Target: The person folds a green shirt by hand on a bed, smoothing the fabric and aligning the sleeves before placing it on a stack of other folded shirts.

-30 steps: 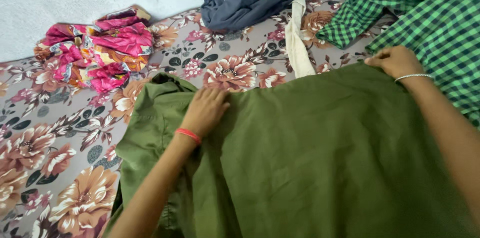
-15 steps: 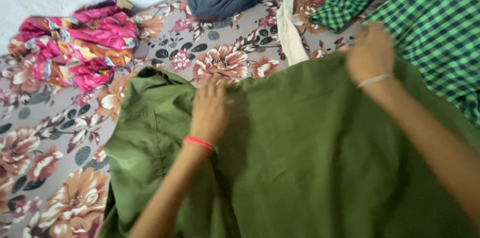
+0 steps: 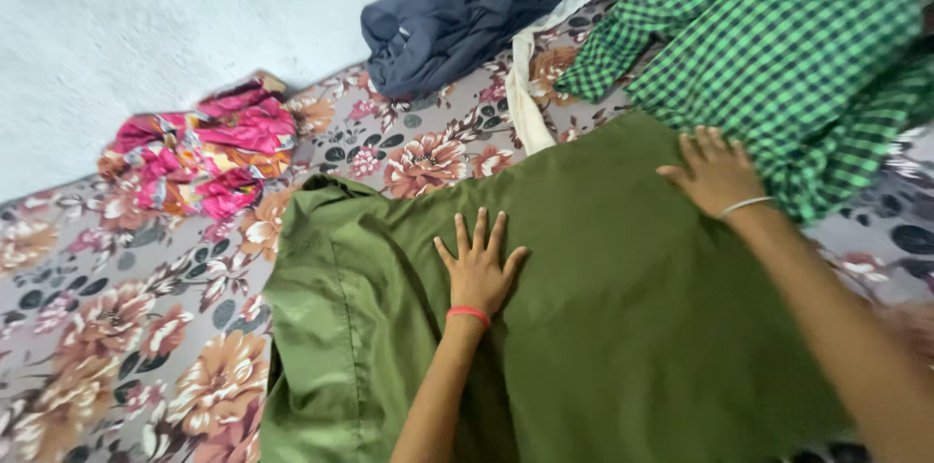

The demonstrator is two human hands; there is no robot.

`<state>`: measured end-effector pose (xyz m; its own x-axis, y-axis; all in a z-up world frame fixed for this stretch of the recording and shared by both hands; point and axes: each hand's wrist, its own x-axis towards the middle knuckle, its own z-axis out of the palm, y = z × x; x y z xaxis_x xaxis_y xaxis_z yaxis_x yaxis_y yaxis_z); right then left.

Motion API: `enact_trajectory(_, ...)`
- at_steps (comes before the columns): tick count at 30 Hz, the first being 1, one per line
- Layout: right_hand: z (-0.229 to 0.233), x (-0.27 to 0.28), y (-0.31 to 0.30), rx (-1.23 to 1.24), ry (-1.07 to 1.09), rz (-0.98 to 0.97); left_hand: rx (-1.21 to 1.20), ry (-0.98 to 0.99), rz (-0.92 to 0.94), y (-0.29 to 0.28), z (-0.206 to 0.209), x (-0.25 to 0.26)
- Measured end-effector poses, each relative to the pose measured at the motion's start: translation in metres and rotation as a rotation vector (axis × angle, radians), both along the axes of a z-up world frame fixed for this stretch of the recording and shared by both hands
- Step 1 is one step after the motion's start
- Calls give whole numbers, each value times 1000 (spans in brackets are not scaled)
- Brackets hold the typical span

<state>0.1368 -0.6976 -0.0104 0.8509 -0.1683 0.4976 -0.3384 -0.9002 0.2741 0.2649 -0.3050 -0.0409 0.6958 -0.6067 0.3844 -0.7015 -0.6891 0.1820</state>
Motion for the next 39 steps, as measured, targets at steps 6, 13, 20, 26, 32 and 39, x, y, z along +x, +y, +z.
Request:
enact_trajectory(6, 15, -53, 172, 136, 97, 177, -285, -167, 110, -11, 19, -53)
enact_trajectory(13, -17, -110, 172, 262, 182, 191, -56, 20, 66, -2, 1, -183)
enact_trajectory(20, -3, -194, 41, 227, 168, -102, 40, 139, 49, 0, -15, -180)
enact_trajectory(26, -27, -193, 137, 275, -78, 63, -43, -36, 15, 8, -11, -244)
enact_trajectory(32, -43, -259, 154, 285, 131, -58, -66, -206, -112, 63, 30, -278)
enact_trajectory(39, -27, -295, 147, 472, -31, -1, -303, -207, 300, 232, 60, -231)
